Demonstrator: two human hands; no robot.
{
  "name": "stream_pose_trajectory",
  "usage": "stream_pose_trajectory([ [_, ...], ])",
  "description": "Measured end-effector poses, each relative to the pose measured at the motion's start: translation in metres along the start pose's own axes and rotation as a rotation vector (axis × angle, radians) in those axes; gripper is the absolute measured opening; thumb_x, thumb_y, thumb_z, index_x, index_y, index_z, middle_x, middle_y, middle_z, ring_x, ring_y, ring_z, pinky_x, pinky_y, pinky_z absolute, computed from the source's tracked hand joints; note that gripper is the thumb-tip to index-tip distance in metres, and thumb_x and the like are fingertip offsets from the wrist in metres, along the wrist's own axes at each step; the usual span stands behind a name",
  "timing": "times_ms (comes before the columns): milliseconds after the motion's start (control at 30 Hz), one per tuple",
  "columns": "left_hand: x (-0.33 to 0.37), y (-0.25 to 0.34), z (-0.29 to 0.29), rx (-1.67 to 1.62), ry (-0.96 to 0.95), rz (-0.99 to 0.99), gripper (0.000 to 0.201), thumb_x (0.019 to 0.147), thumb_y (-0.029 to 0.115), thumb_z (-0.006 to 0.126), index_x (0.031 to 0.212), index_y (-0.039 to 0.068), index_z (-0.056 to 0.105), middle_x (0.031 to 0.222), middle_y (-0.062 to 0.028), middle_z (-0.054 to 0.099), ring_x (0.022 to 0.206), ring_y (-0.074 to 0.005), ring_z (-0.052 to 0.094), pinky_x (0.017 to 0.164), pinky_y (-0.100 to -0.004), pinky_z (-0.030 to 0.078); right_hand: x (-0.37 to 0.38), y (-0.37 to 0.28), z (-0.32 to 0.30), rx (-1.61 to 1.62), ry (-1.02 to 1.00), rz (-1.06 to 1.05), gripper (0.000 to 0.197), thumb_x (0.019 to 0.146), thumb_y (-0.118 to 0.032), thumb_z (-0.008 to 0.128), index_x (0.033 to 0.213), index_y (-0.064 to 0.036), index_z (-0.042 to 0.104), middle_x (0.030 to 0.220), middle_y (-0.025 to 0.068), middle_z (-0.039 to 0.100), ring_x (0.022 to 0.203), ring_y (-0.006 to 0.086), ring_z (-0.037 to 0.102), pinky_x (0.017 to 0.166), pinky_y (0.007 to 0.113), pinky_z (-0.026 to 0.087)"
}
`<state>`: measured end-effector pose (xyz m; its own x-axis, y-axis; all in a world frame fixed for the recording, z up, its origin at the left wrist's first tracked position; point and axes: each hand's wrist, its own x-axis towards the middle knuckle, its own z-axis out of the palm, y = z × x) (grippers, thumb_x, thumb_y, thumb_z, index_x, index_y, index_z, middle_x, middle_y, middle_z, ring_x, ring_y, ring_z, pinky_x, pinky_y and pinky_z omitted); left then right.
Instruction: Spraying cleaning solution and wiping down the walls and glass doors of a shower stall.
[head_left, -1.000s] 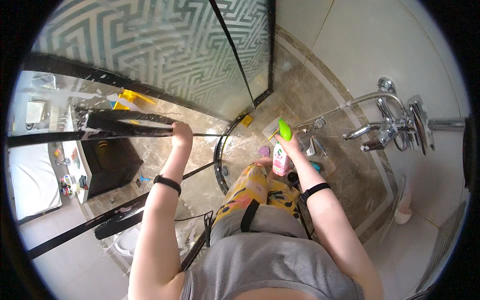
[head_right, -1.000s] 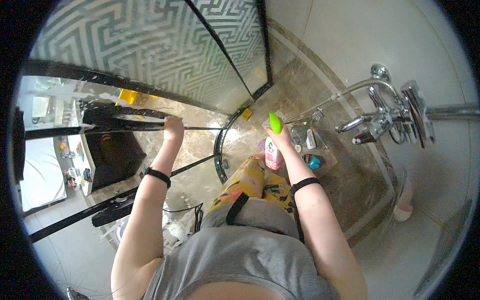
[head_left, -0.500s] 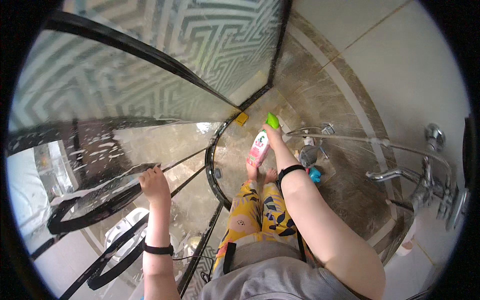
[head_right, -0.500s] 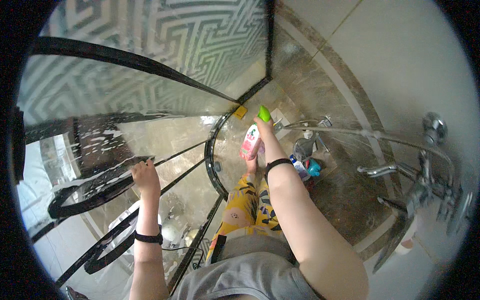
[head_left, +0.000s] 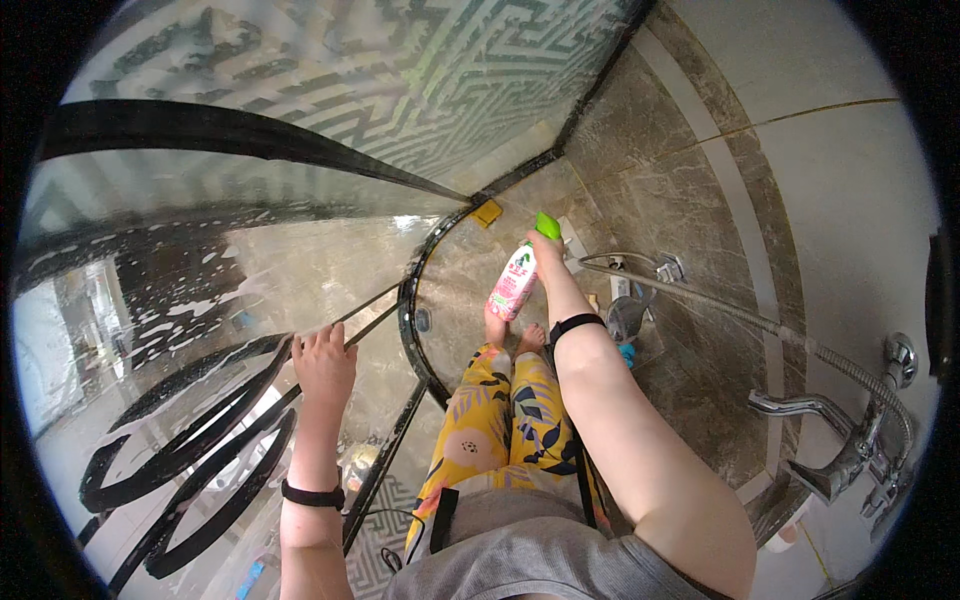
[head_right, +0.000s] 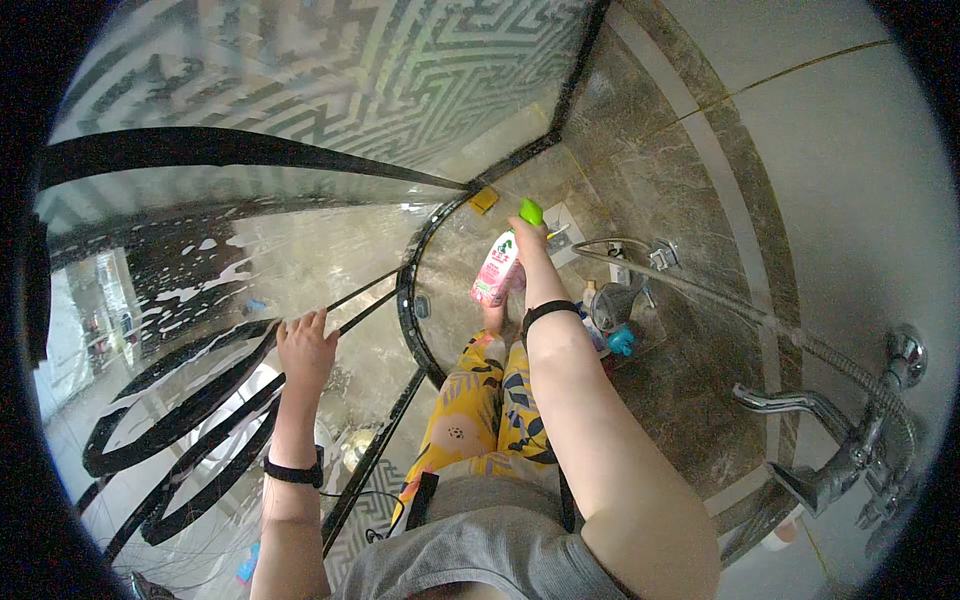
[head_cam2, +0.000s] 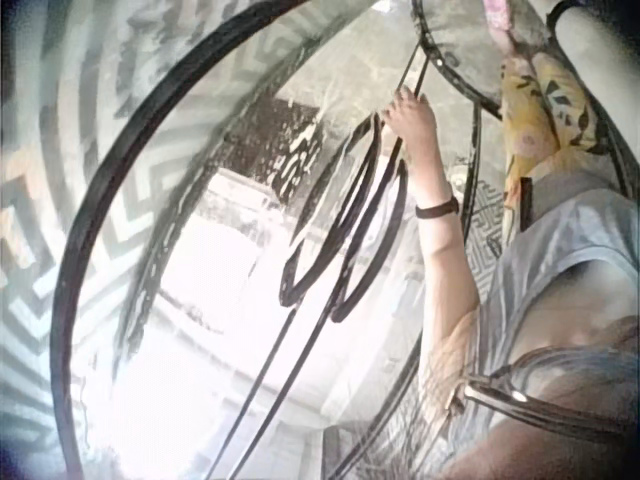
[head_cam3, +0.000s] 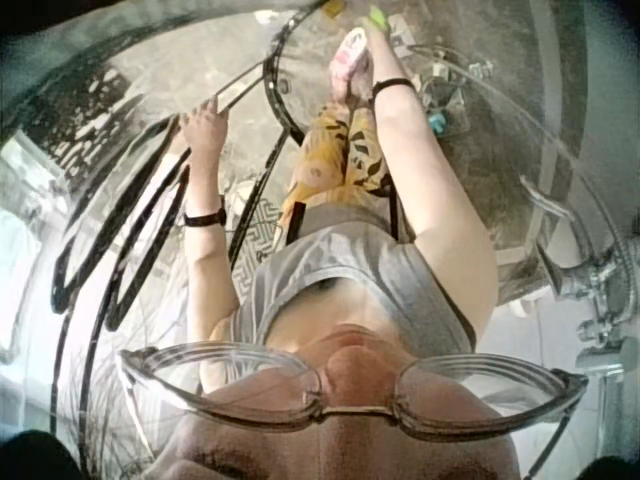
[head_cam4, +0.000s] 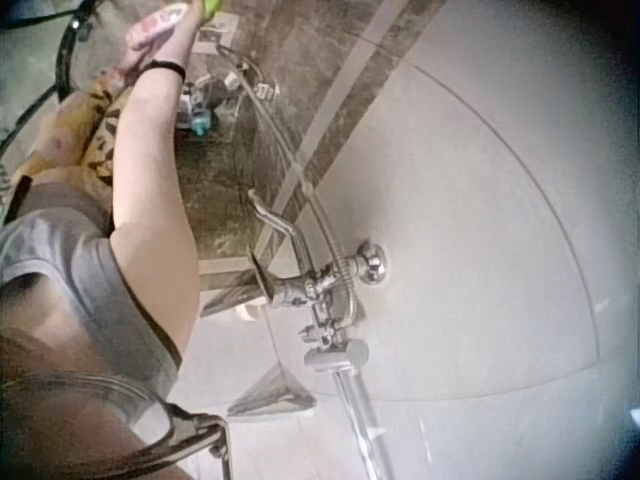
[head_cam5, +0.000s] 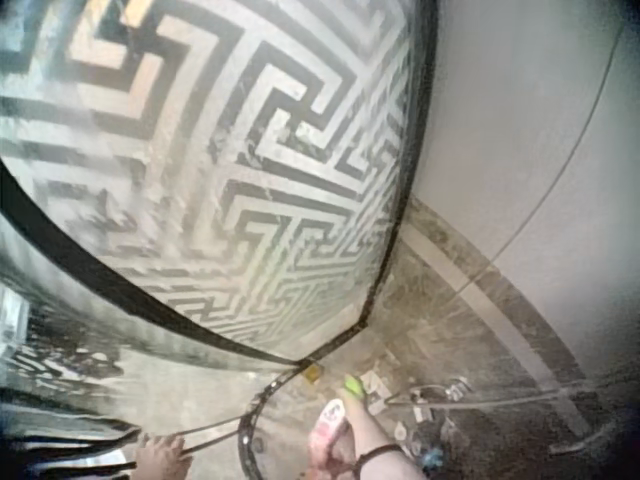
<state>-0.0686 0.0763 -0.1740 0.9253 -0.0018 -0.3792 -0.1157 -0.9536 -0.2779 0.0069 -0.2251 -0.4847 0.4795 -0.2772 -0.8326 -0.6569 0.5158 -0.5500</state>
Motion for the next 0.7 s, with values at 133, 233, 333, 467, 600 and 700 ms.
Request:
stream_pose_trajectory([
  [133,0.002,0.019,0.015,-0.093,-0.158,0.008,0.039,0.076,0.030,0.064,0.110,0.011,0.057,0.108,-0.0069,0.061,0.100,-0.0240,0.056,0.095,-0.0451,0.033,0.037,0.009,-0.021,0.033,0.011,-0.007,0.026,0.068,-0.008,0.069,0.090,-0.0036,0.055,0.076,0.0066,0.057,0.059,0.0189,0.056,0.053,0.033,0.046],
  [233,-0.007,0.022,0.030,-0.096,-0.196,0.012,0.040,0.077,0.030,0.064,0.112,0.011,0.057,0.107,-0.0072,0.061,0.100,-0.0243,0.057,0.094,-0.0446,0.034,0.042,0.017,-0.018,0.075,0.083,-0.073,0.030,0.065,-0.012,0.072,0.089,-0.0036,0.055,0.080,0.0056,0.057,0.065,0.0172,0.056,0.058,0.034,0.046],
  [333,-0.013,0.022,0.043,-0.221,-0.174,-0.023,0.037,0.078,0.031,0.062,0.108,0.010,0.060,0.104,-0.0075,0.063,0.099,-0.0251,0.057,0.092,-0.0445,0.037,0.049,0.015,-0.017,0.246,0.091,-0.150,0.032,0.067,-0.012,0.072,0.093,-0.0039,0.055,0.082,0.0039,0.056,0.071,0.0158,0.055,0.062,0.033,0.046],
  [467,-0.009,0.024,0.062,-0.289,-0.261,-0.070,0.039,0.079,0.032,0.061,0.110,0.009,0.058,0.106,-0.0087,0.062,0.100,-0.0261,0.057,0.090,-0.0451,0.038,0.070,0.007,-0.038,0.342,0.031,-0.145,0.033,0.069,-0.011,0.070,0.097,-0.0038,0.054,0.086,0.0043,0.056,0.073,0.0163,0.056,0.064,0.033,0.046],
  [600,-0.017,0.014,0.064,-0.260,-0.377,-0.120,0.043,0.081,0.034,0.059,0.115,0.008,0.054,0.112,-0.0102,0.059,0.103,-0.0272,0.055,0.090,-0.0463,0.038,0.052,0.000,-0.026,0.316,0.176,-0.103,0.037,0.072,-0.012,0.070,0.103,-0.0047,0.052,0.089,0.0052,0.057,0.074,0.0174,0.057,0.064,0.033,0.047],
  [700,-0.018,0.015,0.073,-0.302,-0.393,-0.154,0.049,0.082,0.036,0.057,0.121,0.008,0.050,0.116,-0.0116,0.056,0.105,-0.0290,0.054,0.091,-0.0468,0.038,0.057,-0.006,-0.033,0.365,0.182,-0.111,0.038,0.072,-0.014,0.070,0.104,-0.0054,0.053,0.090,0.0057,0.057,0.073,0.0190,0.058,0.062,0.034,0.047],
])
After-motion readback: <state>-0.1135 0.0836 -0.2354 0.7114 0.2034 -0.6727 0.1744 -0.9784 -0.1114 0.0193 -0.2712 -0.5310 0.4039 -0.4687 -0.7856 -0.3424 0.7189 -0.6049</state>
